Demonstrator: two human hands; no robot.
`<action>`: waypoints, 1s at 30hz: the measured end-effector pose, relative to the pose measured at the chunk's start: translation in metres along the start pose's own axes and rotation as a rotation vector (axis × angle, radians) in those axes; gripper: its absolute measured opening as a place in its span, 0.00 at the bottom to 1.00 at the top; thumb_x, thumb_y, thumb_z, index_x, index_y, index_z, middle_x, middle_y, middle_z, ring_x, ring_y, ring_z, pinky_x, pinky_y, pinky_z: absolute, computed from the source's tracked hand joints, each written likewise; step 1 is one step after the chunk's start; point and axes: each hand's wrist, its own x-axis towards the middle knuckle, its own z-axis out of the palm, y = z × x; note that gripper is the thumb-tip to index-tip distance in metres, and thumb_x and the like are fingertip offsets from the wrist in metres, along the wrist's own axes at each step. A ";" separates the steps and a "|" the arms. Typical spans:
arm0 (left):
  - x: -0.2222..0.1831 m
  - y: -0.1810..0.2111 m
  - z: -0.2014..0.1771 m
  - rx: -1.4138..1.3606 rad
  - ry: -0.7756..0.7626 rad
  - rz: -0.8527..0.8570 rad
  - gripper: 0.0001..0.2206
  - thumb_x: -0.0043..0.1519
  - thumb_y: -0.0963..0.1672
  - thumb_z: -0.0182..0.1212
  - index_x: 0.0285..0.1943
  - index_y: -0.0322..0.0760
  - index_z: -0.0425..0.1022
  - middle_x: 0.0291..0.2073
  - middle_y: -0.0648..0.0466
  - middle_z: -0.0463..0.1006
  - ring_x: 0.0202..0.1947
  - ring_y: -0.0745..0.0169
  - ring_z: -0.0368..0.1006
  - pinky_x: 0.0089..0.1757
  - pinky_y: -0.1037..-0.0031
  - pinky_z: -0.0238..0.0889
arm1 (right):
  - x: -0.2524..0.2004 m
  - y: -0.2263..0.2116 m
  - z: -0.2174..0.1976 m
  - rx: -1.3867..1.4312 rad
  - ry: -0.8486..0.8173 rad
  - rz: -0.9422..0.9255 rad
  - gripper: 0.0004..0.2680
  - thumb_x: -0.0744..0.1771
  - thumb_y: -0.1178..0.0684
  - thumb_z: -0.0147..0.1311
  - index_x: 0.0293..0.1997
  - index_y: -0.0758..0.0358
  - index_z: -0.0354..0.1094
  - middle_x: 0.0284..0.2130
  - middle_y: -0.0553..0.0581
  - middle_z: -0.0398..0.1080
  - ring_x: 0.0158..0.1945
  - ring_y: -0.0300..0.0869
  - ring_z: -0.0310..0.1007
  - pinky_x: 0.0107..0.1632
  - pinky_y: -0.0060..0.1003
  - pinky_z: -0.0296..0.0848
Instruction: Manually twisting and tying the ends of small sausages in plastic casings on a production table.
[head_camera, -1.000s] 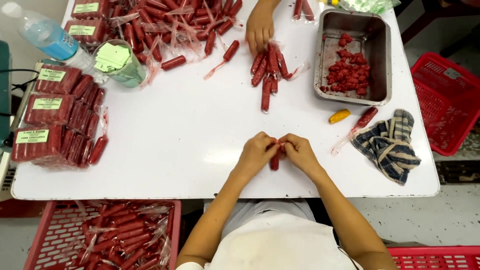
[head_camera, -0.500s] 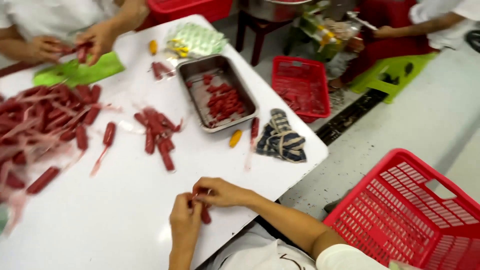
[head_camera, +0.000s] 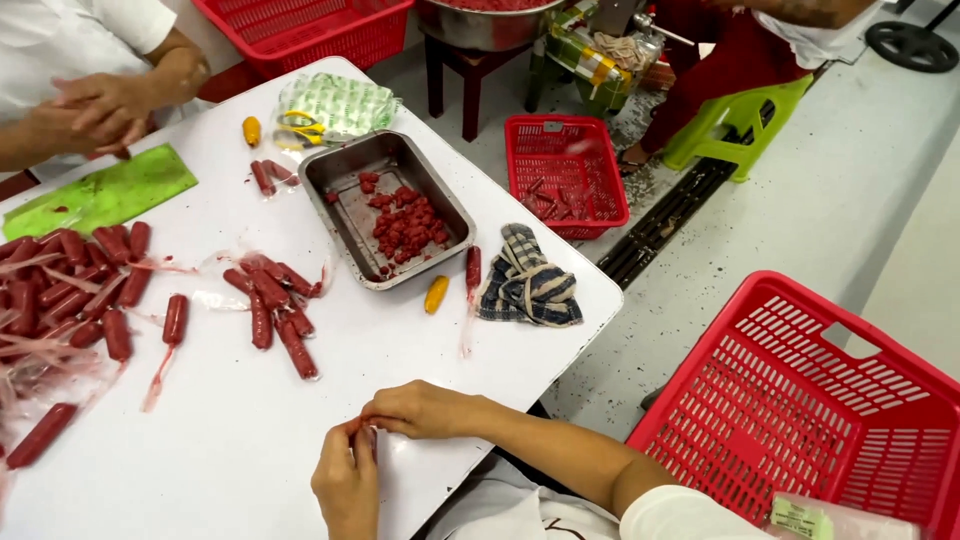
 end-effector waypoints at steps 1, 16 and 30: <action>0.000 -0.005 0.004 0.000 -0.006 0.005 0.05 0.66 0.42 0.57 0.45 0.39 0.77 0.33 0.59 0.82 0.33 0.65 0.77 0.41 0.73 0.69 | -0.003 0.005 0.001 -0.001 0.007 0.004 0.07 0.72 0.55 0.47 0.56 0.60 0.67 0.43 0.56 0.73 0.42 0.50 0.75 0.47 0.41 0.73; 0.008 0.016 -0.014 -0.190 -0.054 0.259 0.05 0.65 0.40 0.56 0.46 0.38 0.76 0.38 0.55 0.78 0.38 0.64 0.76 0.40 0.75 0.70 | 0.007 -0.005 0.023 0.945 0.181 0.542 0.03 0.71 0.57 0.51 0.45 0.65 0.66 0.23 0.60 0.70 0.24 0.43 0.71 0.32 0.33 0.75; 0.004 0.016 0.008 -0.220 -0.125 -0.116 0.07 0.66 0.43 0.55 0.43 0.38 0.79 0.37 0.58 0.79 0.34 0.65 0.72 0.37 0.74 0.64 | 0.001 0.009 0.031 0.373 0.417 0.389 0.16 0.66 0.46 0.62 0.58 0.58 0.68 0.46 0.51 0.64 0.38 0.35 0.67 0.49 0.29 0.72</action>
